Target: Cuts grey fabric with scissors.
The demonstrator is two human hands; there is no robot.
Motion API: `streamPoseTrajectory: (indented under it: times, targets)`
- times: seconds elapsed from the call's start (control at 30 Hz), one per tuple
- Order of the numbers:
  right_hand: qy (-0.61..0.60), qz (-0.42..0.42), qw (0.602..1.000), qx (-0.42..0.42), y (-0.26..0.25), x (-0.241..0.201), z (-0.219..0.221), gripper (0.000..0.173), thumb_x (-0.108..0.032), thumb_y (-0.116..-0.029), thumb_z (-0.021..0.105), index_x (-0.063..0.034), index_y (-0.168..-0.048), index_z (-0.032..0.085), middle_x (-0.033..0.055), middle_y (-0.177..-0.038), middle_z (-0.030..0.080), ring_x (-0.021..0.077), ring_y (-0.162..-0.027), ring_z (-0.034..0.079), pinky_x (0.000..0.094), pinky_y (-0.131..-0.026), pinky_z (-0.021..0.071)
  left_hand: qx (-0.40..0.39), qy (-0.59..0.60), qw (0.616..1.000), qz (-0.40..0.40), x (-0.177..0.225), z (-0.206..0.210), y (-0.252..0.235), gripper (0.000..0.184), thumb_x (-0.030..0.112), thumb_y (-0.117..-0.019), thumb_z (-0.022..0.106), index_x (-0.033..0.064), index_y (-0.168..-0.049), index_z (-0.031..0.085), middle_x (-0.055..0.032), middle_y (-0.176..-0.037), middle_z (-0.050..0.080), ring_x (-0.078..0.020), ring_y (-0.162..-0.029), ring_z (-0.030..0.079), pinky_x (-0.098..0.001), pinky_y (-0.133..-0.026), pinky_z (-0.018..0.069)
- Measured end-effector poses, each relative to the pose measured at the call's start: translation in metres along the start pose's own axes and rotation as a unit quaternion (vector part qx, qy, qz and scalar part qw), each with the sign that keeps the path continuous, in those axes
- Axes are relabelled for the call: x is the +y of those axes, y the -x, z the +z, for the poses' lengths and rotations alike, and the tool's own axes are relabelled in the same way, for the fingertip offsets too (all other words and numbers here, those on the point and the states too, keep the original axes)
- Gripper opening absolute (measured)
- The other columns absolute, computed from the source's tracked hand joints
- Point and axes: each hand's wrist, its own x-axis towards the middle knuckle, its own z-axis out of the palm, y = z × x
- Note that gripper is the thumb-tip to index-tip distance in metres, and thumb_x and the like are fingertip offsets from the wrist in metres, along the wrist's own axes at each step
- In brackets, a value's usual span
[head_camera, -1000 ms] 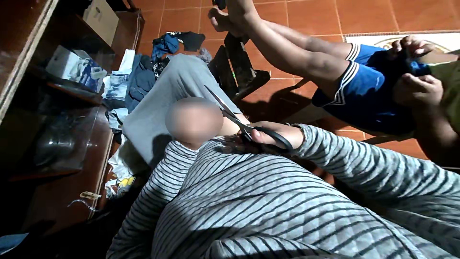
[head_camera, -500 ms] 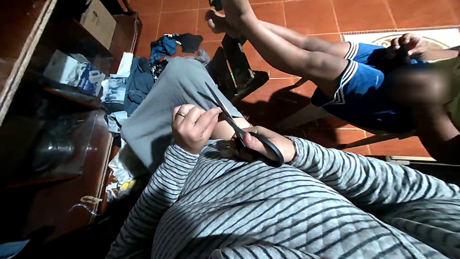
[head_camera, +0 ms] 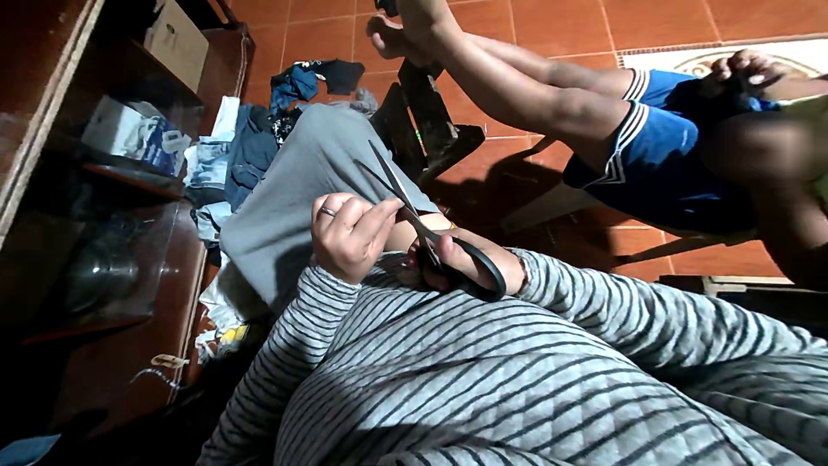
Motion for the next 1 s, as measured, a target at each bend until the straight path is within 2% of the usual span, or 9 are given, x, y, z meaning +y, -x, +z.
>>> streamPoseTrajectory:
  times: [0.1, 0.17, 0.27, 0.4, 0.53, 0.63, 0.77, 1.0]
  targets:
    - [-0.031, 0.004, 0.999, 0.018, -0.001, 0.001, 0.003, 0.049, -0.061, -0.0984, 0.053, -0.0135, -0.092, 0.063, -0.0120, -0.063, 0.056, -0.0031, -0.052, 0.052, 0.0138, -0.050, 0.0446, -0.005, 0.006, 1.000, 0.005, 0.000, 0.001, 0.002, 0.010, 0.019, -0.0923, 0.074, 0.0119, -0.096, 0.081, -0.0043, -0.070, 0.059, -0.0196, -0.080, 0.058, -0.0343, -0.083, 0.0433]
    - [-0.037, 0.001, 0.999, 0.005, -0.003, 0.002, 0.001, 0.046, -0.058, -0.0996, 0.054, -0.0135, -0.093, 0.063, -0.0116, -0.065, 0.058, -0.0027, -0.053, 0.054, 0.0141, -0.052, 0.0463, -0.006, 0.007, 1.000, 0.005, 0.000, 0.000, 0.003, 0.011, 0.020, -0.0932, 0.074, 0.0120, -0.096, 0.080, -0.0041, -0.069, 0.058, -0.0192, -0.079, 0.058, -0.0339, -0.084, 0.0430]
    - [-0.024, 0.010, 1.000, -0.004, -0.007, 0.001, -0.002, 0.051, -0.063, -0.0984, 0.051, -0.0131, -0.098, 0.062, -0.0115, -0.070, 0.060, -0.0017, -0.058, 0.057, 0.0155, -0.056, 0.0500, -0.010, 0.010, 1.000, 0.005, 0.001, -0.001, 0.005, 0.012, 0.022, -0.0930, 0.073, 0.0120, -0.096, 0.081, -0.0041, -0.070, 0.059, -0.0199, -0.081, 0.058, -0.0345, -0.085, 0.0433]
    - [-0.025, 0.025, 0.999, -0.003, -0.016, -0.001, -0.005, 0.059, -0.070, -0.0957, 0.048, -0.0128, -0.101, 0.062, -0.0089, -0.069, 0.060, 0.0014, -0.058, 0.058, 0.0184, -0.057, 0.0519, -0.009, 0.019, 1.000, 0.005, 0.005, 0.000, 0.008, 0.013, 0.024, -0.0936, 0.075, 0.0126, -0.096, 0.080, -0.0030, -0.071, 0.058, -0.0189, -0.082, 0.058, -0.0341, -0.087, 0.0427]
    - [-0.027, 0.020, 0.999, -0.004, -0.024, 0.003, -0.007, 0.061, -0.072, -0.0945, 0.048, -0.0125, -0.095, 0.062, -0.0069, -0.065, 0.059, 0.0039, -0.055, 0.059, 0.0204, -0.054, 0.0525, -0.008, 0.015, 1.000, 0.008, 0.006, 0.000, 0.010, 0.010, 0.022, -0.0926, 0.076, 0.0130, -0.095, 0.080, -0.0026, -0.071, 0.058, -0.0182, -0.081, 0.058, -0.0341, -0.086, 0.0427]
    - [-0.032, 0.029, 0.999, 0.012, -0.023, 0.003, -0.005, 0.052, -0.063, -0.0985, 0.049, -0.0124, -0.090, 0.061, -0.0074, -0.060, 0.057, 0.0032, -0.050, 0.057, 0.0191, -0.051, 0.0513, -0.007, 0.018, 1.000, 0.008, 0.006, 0.001, 0.012, 0.009, 0.021, -0.0922, 0.075, 0.0125, -0.094, 0.080, -0.0028, -0.069, 0.057, -0.0185, -0.081, 0.057, -0.0342, -0.085, 0.0422]
    - [-0.052, 0.049, 0.997, 0.022, -0.022, 0.004, -0.006, 0.042, -0.052, -0.1005, 0.054, -0.0117, -0.090, 0.062, -0.0074, -0.057, 0.055, 0.0037, -0.047, 0.056, 0.0196, -0.049, 0.0521, -0.009, 0.023, 1.000, 0.008, 0.007, 0.000, 0.015, 0.009, 0.020, -0.0923, 0.076, 0.0126, -0.093, 0.080, -0.0027, -0.068, 0.056, -0.0183, -0.080, 0.057, -0.0336, -0.085, 0.0422]
    - [-0.079, 0.050, 0.995, 0.029, -0.033, 0.007, -0.009, 0.050, -0.061, -0.0984, 0.050, -0.0127, -0.090, 0.061, -0.0055, -0.060, 0.059, 0.0050, -0.052, 0.059, 0.0195, -0.052, 0.0526, -0.011, 0.021, 1.000, 0.005, 0.007, -0.002, 0.020, 0.009, 0.018, -0.0928, 0.073, 0.0119, -0.089, 0.079, -0.0029, -0.069, 0.057, -0.0186, -0.082, 0.058, -0.0341, -0.088, 0.0428]
